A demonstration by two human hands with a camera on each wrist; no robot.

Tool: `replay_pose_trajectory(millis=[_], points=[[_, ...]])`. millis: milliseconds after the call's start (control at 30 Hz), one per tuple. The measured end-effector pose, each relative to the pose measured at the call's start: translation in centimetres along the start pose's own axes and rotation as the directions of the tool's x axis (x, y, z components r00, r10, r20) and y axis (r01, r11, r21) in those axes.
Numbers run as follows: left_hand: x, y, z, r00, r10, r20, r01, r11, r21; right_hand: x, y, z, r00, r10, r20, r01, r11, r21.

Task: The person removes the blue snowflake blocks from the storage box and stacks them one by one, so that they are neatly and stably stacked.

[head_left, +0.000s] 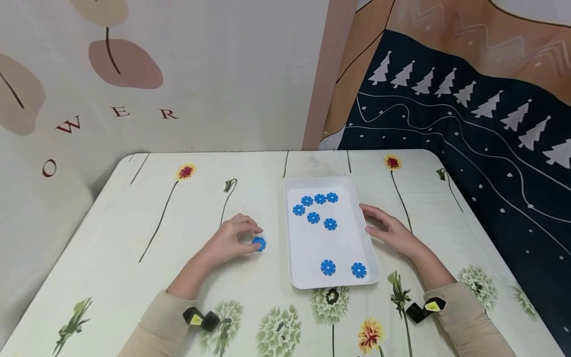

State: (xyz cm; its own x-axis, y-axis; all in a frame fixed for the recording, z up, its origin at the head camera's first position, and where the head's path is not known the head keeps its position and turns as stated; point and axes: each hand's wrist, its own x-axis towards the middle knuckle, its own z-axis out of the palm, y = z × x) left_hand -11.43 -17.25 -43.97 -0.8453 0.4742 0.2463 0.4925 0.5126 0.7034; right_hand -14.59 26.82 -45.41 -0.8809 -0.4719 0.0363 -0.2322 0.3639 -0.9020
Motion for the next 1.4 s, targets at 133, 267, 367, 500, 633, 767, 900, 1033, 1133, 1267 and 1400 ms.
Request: replay_pose_trajectory(millis=[133,267,367,500,633,767,900,1033,1133,1267,1400], points=[[0.5,1.0,0.2,0.998,0.068,-0.004,-0.068,0.997,-0.031,0.0,0.1,0.0,1.0,0.001,-0.001,-0.001,1.0,-0.001],[1.2,2.3,0.7,0.99,0.143,0.012,-0.141,0.987,-0.074,-0.1,0.0,0.0,1.0,0.007,-0.005,-0.007,1.0,-0.005],[1.7,3.2,1.0,0.983,0.181,0.021,-0.178,0.979,-0.095,-0.1,-0.1,0.0,1.0,0.009,-0.006,-0.009,1.0,-0.004],[2.4,4.0,1.7,0.974,0.224,0.029,-0.218,0.966,-0.136,-0.1,-0.1,0.0,1.0,0.008,-0.005,-0.008,1.0,-0.005],[3.2,4.7,2.6,0.964,0.259,0.058,-0.247,0.955,-0.164,-0.1,-0.1,0.0,1.0,0.007,-0.006,-0.007,1.0,-0.008],[3.8,5.6,3.5,0.947,0.3,0.115,-0.279,0.946,-0.167,0.0,-0.1,0.0,1.0,0.004,-0.007,-0.004,1.0,-0.003],[4.5,6.3,4.3,0.924,0.335,0.186,-0.307,0.937,-0.164,-0.1,-0.1,0.0,1.0,0.0,-0.009,0.0,1.0,-0.007],[5.2,6.7,5.2,0.902,0.333,0.276,-0.302,0.942,-0.148,-0.1,-0.1,0.1,1.0,0.001,-0.011,-0.001,1.0,-0.011],[5.8,7.0,5.8,0.88,0.323,0.349,-0.3,0.947,-0.119,-0.1,-0.1,0.1,1.0,0.005,-0.011,-0.005,1.0,-0.012],[6.4,7.4,6.4,0.847,0.322,0.424,-0.323,0.944,-0.072,-0.1,-0.1,0.0,1.0,0.019,-0.009,-0.019,1.0,-0.013],[7.0,8.0,6.8,0.823,0.319,0.471,-0.347,0.937,-0.028,-0.1,-0.1,0.0,1.0,0.029,-0.006,-0.029,1.0,-0.012]])
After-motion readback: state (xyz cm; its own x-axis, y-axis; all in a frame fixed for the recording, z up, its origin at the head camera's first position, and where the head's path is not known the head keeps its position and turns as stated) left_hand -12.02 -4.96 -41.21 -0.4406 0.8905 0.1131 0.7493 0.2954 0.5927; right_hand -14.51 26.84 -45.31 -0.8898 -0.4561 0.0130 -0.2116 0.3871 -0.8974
